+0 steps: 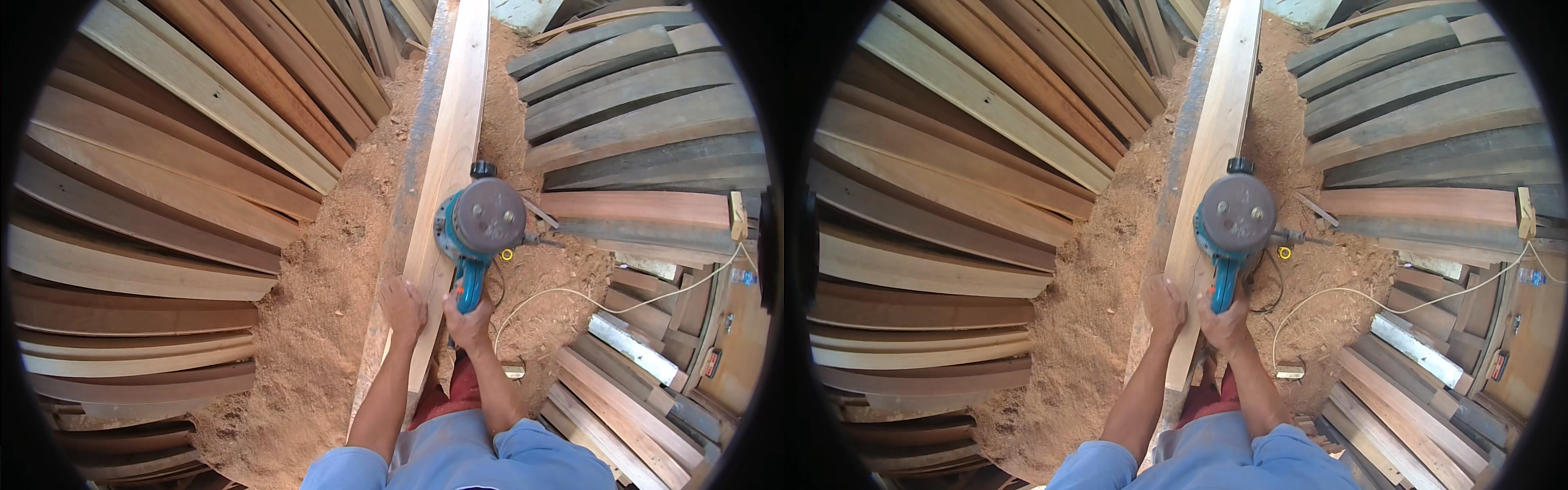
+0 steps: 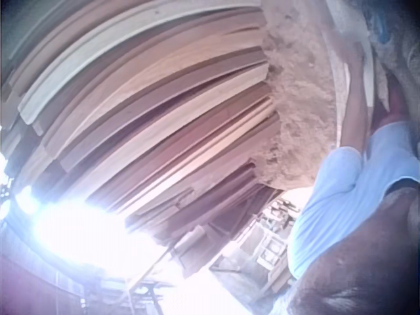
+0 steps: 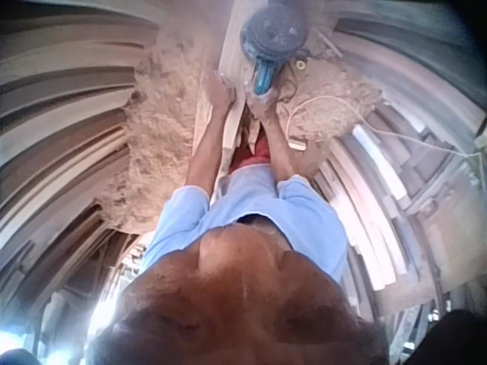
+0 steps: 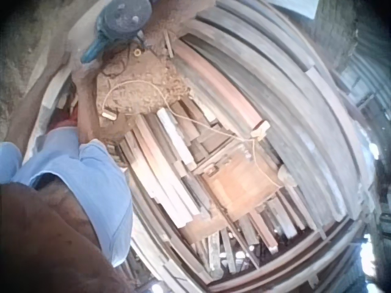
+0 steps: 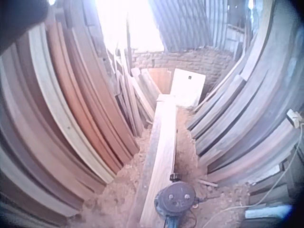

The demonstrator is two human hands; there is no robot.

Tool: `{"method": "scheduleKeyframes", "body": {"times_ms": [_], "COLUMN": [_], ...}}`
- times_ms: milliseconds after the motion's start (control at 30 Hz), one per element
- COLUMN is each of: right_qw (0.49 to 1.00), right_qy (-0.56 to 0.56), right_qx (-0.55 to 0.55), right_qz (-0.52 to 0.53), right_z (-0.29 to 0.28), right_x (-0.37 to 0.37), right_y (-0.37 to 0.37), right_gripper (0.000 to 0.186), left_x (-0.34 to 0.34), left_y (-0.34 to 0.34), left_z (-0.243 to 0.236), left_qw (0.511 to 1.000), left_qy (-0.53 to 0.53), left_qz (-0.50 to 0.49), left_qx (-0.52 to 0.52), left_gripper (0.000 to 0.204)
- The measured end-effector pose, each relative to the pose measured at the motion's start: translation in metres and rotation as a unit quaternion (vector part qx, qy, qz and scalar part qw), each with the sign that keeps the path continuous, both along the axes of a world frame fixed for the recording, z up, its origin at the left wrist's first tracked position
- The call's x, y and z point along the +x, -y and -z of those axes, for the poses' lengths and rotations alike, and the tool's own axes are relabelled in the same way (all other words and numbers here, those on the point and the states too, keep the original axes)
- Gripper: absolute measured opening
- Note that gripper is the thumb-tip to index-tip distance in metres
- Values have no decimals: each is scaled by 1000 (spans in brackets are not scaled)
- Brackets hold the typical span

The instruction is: The person uses a handheld electric router to smooth and shape the edges of a long wooden plank. They guide the tool along the wood's length, generating sawdust, and then place the finished plank into a stack of similar lumber.

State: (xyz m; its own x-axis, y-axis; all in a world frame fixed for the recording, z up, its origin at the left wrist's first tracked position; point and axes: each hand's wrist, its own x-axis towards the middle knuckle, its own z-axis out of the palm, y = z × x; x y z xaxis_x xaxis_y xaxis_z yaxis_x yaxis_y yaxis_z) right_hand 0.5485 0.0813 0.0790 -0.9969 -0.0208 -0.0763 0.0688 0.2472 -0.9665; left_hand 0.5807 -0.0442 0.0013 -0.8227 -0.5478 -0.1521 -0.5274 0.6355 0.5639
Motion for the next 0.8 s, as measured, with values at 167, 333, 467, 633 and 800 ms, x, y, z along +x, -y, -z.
{"method": "scheduleKeyframes", "body": {"times_ms": [167, 333, 467, 633, 800], "right_qw": [999, 997, 996, 996, 995], "right_qy": [-26, -61, -62, -73, -71], "right_qx": [-35, -5, -18, -18, -40], "right_qz": [30, 50, 61, 55, 63], "right_z": [7, 21, 26, 20, 19], "right_x": [14, -15, -31, -52, -71], "right_y": [20, 30, 32, 35, 37], "right_gripper": [26, 30, 30, 27, 25], "left_x": [10, 7, 7, 5, 2], "left_y": [1, -4, -3, -2, -2], "left_z": [16, 12, 7, 6, 1], "left_qw": [998, 997, 999, 998, 999], "left_qy": [-27, -46, -42, -45, -14], "left_qz": [-1, -6, -5, -7, -13], "left_qx": [-50, -56, -35, -37, -26], "left_gripper": [20, 18, 18, 18, 19]}}
